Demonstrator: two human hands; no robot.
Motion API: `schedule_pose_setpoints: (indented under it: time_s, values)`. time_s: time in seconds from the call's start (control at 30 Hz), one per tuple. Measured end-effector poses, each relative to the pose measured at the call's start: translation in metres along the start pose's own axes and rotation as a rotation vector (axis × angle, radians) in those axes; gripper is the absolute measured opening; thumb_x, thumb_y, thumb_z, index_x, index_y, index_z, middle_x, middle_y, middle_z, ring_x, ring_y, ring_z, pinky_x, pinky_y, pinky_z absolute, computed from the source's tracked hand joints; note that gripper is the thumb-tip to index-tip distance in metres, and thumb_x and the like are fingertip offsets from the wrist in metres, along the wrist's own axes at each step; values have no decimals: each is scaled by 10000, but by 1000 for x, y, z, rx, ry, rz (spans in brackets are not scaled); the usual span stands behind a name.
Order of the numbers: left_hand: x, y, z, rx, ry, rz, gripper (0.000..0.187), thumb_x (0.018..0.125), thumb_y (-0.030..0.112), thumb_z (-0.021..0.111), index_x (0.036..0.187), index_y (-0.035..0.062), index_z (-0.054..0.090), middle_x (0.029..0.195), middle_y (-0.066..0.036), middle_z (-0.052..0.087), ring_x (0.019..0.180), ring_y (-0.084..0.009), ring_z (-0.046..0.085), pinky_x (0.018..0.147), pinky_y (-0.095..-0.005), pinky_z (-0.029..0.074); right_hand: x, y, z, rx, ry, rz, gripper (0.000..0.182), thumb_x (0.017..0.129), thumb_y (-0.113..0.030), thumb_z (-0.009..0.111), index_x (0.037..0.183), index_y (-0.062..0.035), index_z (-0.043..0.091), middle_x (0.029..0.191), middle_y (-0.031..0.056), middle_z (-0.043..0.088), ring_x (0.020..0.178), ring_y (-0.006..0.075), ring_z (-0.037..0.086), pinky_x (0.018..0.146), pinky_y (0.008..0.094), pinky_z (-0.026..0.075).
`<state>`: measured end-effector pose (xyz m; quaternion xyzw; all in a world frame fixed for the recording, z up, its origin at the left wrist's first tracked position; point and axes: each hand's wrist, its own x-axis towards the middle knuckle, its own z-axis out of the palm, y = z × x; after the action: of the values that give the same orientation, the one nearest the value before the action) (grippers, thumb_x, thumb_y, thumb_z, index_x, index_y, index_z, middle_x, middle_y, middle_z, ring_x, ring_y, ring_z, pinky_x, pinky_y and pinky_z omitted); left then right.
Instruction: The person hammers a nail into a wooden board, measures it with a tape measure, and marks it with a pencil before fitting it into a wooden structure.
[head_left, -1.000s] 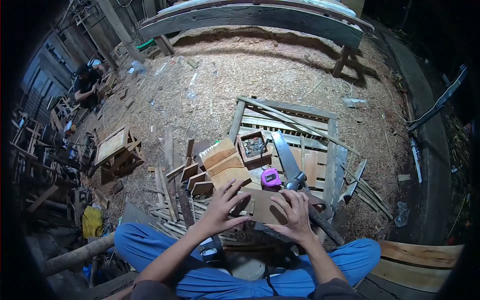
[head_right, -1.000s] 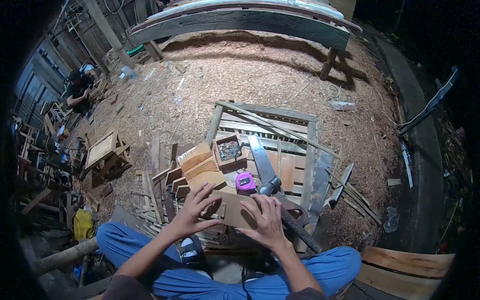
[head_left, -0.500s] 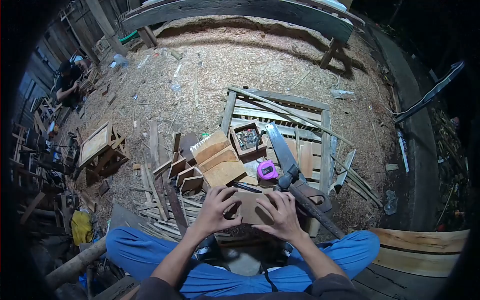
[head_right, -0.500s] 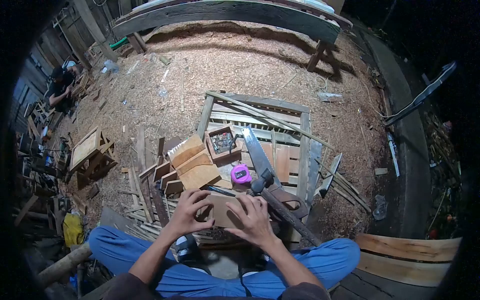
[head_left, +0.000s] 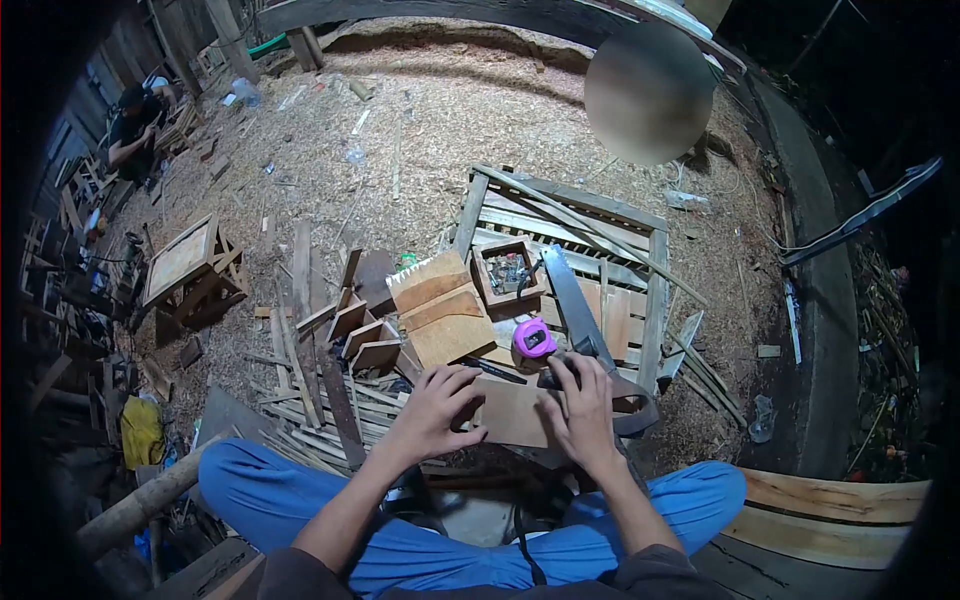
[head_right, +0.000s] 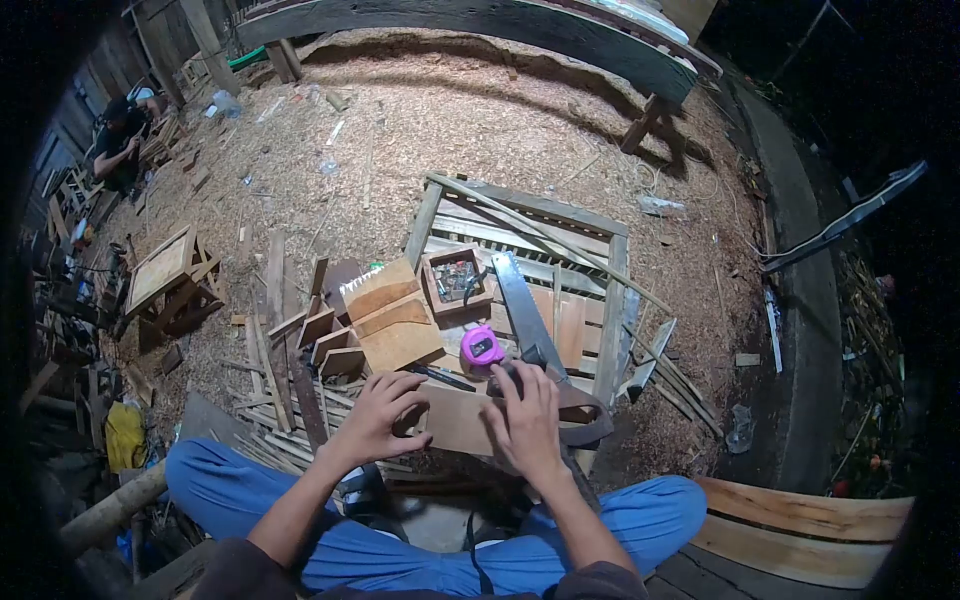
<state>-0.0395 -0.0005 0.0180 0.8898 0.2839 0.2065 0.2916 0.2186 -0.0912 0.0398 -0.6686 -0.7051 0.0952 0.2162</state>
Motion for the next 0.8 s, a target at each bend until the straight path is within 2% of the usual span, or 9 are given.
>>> schedule_pose_setpoints:
  time_s: [0.07,0.23,0.33,0.4,0.47,0.5,0.53,0.63,0.8]
  values:
    - [4,5,1,-1,19,15,483,794,322,855,1177,79,689,1386,-146,622,1281,-352,563,1136,-488,392,-2,8,5,-29,38,97,503,974,-210,694,1444,-78,573,1428,188,512,1355,387,456,1143,512,361]
    - [14,8,13,11,22,40,432,876,355,798,1207,100,689,1354,-135,638,1271,-337,574,1143,-492,390,-1,5,8,0,51,110,480,967,-160,688,1425,-66,578,1422,194,520,1344,383,477,1105,511,402]
    - [25,14,18,-49,-30,1,355,914,294,764,1207,104,696,1318,-99,663,1231,-315,599,1125,-484,399,-1,6,9,12,48,84,477,965,-154,687,1420,-60,578,1422,197,521,1338,386,486,1095,511,407]
    - [31,15,23,-17,-35,32,296,917,243,768,1176,109,719,1290,-87,687,1193,-287,625,1093,-441,416,2,8,8,-1,77,66,474,960,-150,690,1412,-55,582,1400,192,533,1317,378,500,1076,509,417]
    - [39,21,26,-17,-12,46,290,922,242,762,1174,108,717,1289,-86,689,1189,-286,628,1090,-437,420,3,12,8,8,115,39,452,952,-151,698,1383,-51,606,1353,188,563,1275,372,527,1045,499,433]
    - [44,24,28,-18,12,53,284,926,241,757,1173,108,715,1289,-86,692,1185,-285,631,1088,-434,423,5,16,9,28,177,33,409,944,-158,707,1331,-46,640,1260,171,611,1204,356,564,1007,491,447]
    - [48,26,30,-18,6,63,284,926,241,757,1173,108,715,1289,-86,692,1185,-285,631,1088,-434,423,5,19,7,25,185,40,409,944,-158,707,1331,-46,640,1260,171,611,1204,356,564,1007,491,447]
    - [59,30,39,-45,6,32,276,922,226,761,1163,103,708,1302,-87,691,1192,-281,634,1089,-439,424,9,30,-2,80,265,152,326,959,-161,695,1258,-33,665,1136,158,647,1093,355,602,967,480,457]
    - [76,39,50,-30,15,63,280,909,194,773,1166,106,706,1327,-89,681,1227,-282,621,1096,-442,418,15,53,-18,216,294,353,342,999,-204,658,1297,-37,648,1162,186,632,1133,388,581,981,493,450]
